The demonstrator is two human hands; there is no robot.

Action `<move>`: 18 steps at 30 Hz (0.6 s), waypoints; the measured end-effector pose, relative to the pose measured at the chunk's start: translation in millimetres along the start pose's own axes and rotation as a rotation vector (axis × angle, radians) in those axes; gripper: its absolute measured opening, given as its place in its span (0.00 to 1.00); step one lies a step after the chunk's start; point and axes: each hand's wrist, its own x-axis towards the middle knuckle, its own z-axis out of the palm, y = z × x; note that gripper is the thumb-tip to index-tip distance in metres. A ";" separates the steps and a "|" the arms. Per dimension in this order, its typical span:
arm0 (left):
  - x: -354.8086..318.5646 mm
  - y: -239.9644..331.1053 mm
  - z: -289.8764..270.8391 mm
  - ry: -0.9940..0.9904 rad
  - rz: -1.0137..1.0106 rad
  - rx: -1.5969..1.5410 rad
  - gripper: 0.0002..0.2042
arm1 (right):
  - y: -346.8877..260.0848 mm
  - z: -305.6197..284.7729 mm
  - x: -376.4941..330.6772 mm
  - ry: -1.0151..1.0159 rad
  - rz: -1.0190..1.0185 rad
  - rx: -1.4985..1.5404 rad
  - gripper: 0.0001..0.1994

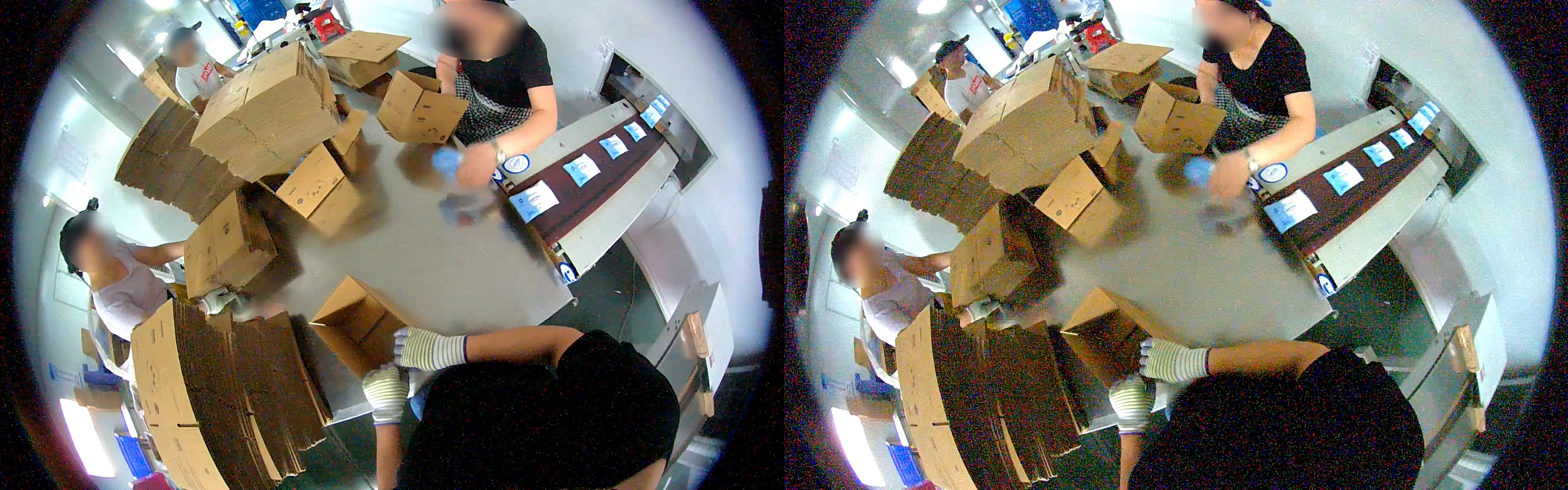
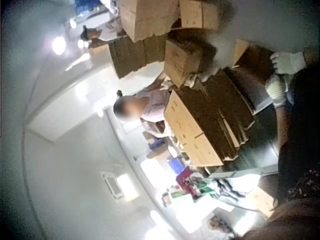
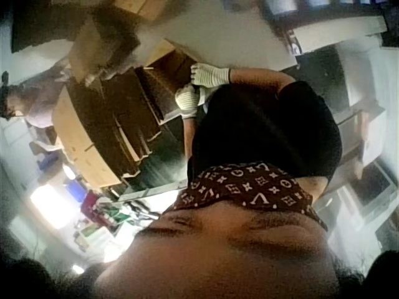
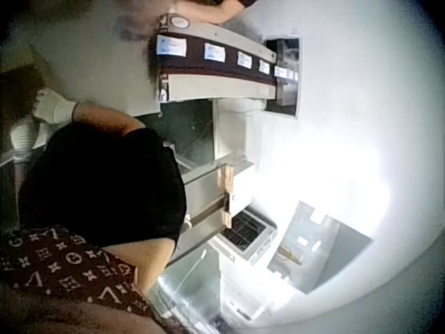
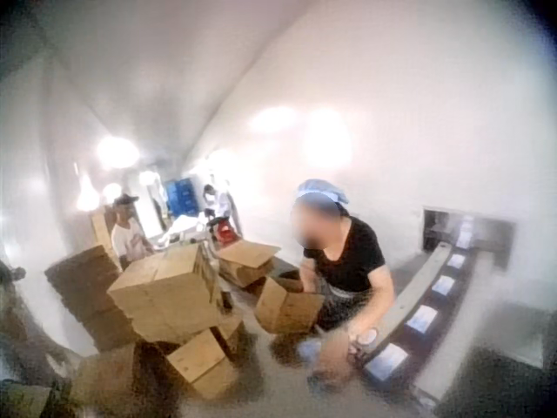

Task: The person assembles small cardboard boxes by hand and fills them with items taken from a conveyor belt while wearing gloves.

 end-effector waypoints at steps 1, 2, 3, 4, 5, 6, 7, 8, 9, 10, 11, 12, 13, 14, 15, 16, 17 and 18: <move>0.8 0.2 -0.4 0.015 0.012 -0.018 0.10 | 0.7 0.8 -0.4 0.009 -0.008 0.001 0.07; 1.8 0.9 -1.7 0.018 0.014 -0.017 0.10 | 1.4 1.4 -0.9 0.019 -0.015 0.001 0.06; 1.9 3.0 -5.9 0.011 0.005 -0.018 0.10 | 0.9 1.5 -1.0 0.017 -0.014 -0.001 0.06; 2.4 4.3 -8.2 0.005 -0.004 -0.019 0.10 | 0.7 1.5 -0.9 0.031 -0.014 0.010 0.06; 3.2 4.2 -7.1 0.006 -0.002 -0.020 0.10 | 0.9 1.4 -0.9 0.045 -0.012 0.021 0.06; 2.0 4.0 -5.3 -0.017 -0.018 -0.001 0.10 | -0.4 0.5 -1.1 0.044 -0.010 0.025 0.06; 0.7 3.8 -4.7 -0.040 -0.033 0.019 0.09 | -0.9 -0.4 -1.3 0.044 -0.011 0.019 0.06; -0.2 2.8 -5.4 -0.044 -0.031 0.018 0.09 | -1.0 -1.4 -1.1 0.044 -0.013 0.013 0.06; -1.4 2.6 -6.5 -0.038 -0.014 0.022 0.09 | -1.4 -0.7 -2.2 0.042 -0.007 0.020 0.06; -1.9 2.9 -7.4 -0.032 0.003 0.025 0.09 | -0.8 0.1 -2.7 0.083 -0.021 0.012 0.06; 0.1 4.0 -6.2 0.001 -0.004 0.042 0.08 | -0.7 0.9 -2.9 0.125 -0.035 0.003 0.06; 2.0 5.9 -6.9 -0.006 0.001 0.037 0.08 | 0.0 0.8 -3.7 0.120 -0.027 0.008 0.06; 3.3 7.3 -8.6 -0.020 -0.019 0.020 0.08 | 0.4 0.6 -3.9 0.102 -0.027 0.004 0.06; 2.9 7.9 -8.8 -0.035 -0.039 0.003 0.08 | -0.5 0.8 -4.5 0.083 -0.026 -0.001 0.06; 4.6 7.4 -8.9 -0.015 -0.034 -0.028 0.08 | 0.1 3.6 -3.2 0.117 -0.030 -0.014 0.06; 4.7 8.3 -10.2 -0.018 -0.033 -0.030 0.08 | -0.3 6.3 -3.3 0.115 -0.028 -0.011 0.06; 5.1 9.4 -12.4 -0.035 -0.037 -0.018 0.08 | -0.2 8.9 -3.6 0.099 -0.022 -0.002 0.06; 5.6 10.1 -15.5 -0.051 -0.043 -0.004 0.08 | -0.3 7.6 -3.1 0.084 -0.018 0.007 0.06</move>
